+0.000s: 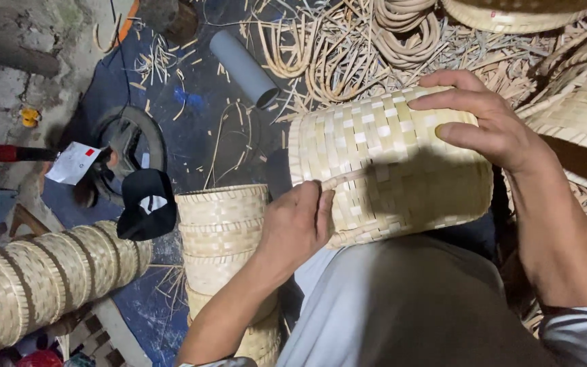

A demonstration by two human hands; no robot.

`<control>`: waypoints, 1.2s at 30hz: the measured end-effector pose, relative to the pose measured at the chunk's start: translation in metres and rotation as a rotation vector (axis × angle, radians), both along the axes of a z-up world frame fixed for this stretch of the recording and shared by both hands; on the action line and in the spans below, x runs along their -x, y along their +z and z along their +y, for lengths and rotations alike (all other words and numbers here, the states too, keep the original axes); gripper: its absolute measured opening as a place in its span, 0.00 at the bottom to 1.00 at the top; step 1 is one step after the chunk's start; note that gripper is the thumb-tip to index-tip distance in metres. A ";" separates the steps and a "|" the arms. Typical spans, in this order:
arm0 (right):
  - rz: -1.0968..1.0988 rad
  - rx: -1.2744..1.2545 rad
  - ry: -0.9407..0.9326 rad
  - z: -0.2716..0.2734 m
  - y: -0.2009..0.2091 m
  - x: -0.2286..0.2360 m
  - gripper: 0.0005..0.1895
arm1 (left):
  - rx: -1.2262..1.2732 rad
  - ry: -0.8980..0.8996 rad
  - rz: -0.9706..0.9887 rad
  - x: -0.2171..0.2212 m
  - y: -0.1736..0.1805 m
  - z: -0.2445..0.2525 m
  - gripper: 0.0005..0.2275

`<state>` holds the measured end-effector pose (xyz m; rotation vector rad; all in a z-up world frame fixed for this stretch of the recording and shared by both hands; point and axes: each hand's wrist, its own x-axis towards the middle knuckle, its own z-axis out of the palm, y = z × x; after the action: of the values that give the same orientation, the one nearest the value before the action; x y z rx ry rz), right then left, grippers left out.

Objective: The person picks up a woven basket, inserts a curved handle into the weave by hand, and then places the finished basket onto a stack of others.

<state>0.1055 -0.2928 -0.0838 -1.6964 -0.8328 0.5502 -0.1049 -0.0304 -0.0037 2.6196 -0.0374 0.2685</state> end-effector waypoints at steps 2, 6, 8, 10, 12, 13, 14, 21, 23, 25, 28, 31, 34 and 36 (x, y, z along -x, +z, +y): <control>0.001 -0.007 0.004 -0.002 -0.001 -0.003 0.30 | -0.014 -0.003 -0.011 -0.001 0.001 -0.001 0.06; -0.055 -0.033 0.028 -0.002 -0.004 -0.006 0.29 | 0.040 -0.015 -0.025 -0.003 0.003 0.000 0.07; -0.053 -0.042 0.022 -0.001 -0.004 -0.006 0.29 | 0.045 -0.006 -0.031 -0.003 0.004 -0.001 0.07; -0.047 -0.045 0.020 -0.001 -0.004 -0.004 0.28 | 0.035 -0.003 -0.035 -0.002 0.003 -0.002 0.07; -0.044 -0.045 0.022 -0.004 -0.006 -0.004 0.27 | 0.027 0.009 -0.037 -0.001 0.001 -0.004 0.08; -0.049 -0.055 0.023 -0.003 -0.008 -0.004 0.27 | 0.021 0.019 -0.040 -0.002 0.000 -0.004 0.08; -0.054 -0.065 0.023 -0.001 -0.010 -0.005 0.26 | 0.014 0.028 -0.042 -0.002 -0.001 -0.005 0.09; 0.041 -0.105 0.010 0.006 -0.017 -0.013 0.26 | 0.178 0.129 -0.045 -0.006 0.002 0.006 0.06; 0.061 -0.100 -0.002 0.004 -0.021 -0.012 0.25 | 0.233 0.153 -0.103 0.001 -0.004 0.009 0.09; 0.040 -0.110 -0.006 0.003 -0.028 -0.015 0.24 | 0.295 0.312 -0.100 0.011 -0.015 0.016 0.11; -0.040 -0.141 0.005 0.000 -0.037 -0.024 0.22 | 0.718 0.413 0.000 0.024 -0.037 0.027 0.16; -0.081 -0.139 0.015 -0.006 -0.040 -0.034 0.23 | 1.308 0.165 0.052 0.031 -0.056 0.020 0.23; -0.058 -0.115 0.014 -0.007 -0.041 -0.038 0.23 | 1.183 0.153 0.110 0.025 -0.065 -0.006 0.31; -0.020 -0.112 -0.010 -0.009 -0.041 -0.038 0.22 | 0.881 0.210 0.056 0.015 -0.063 -0.018 0.32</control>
<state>0.1439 -0.3021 -0.1244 -1.6053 -0.8533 0.4719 -0.1196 -0.0488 -0.0663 1.7494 0.3076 0.2160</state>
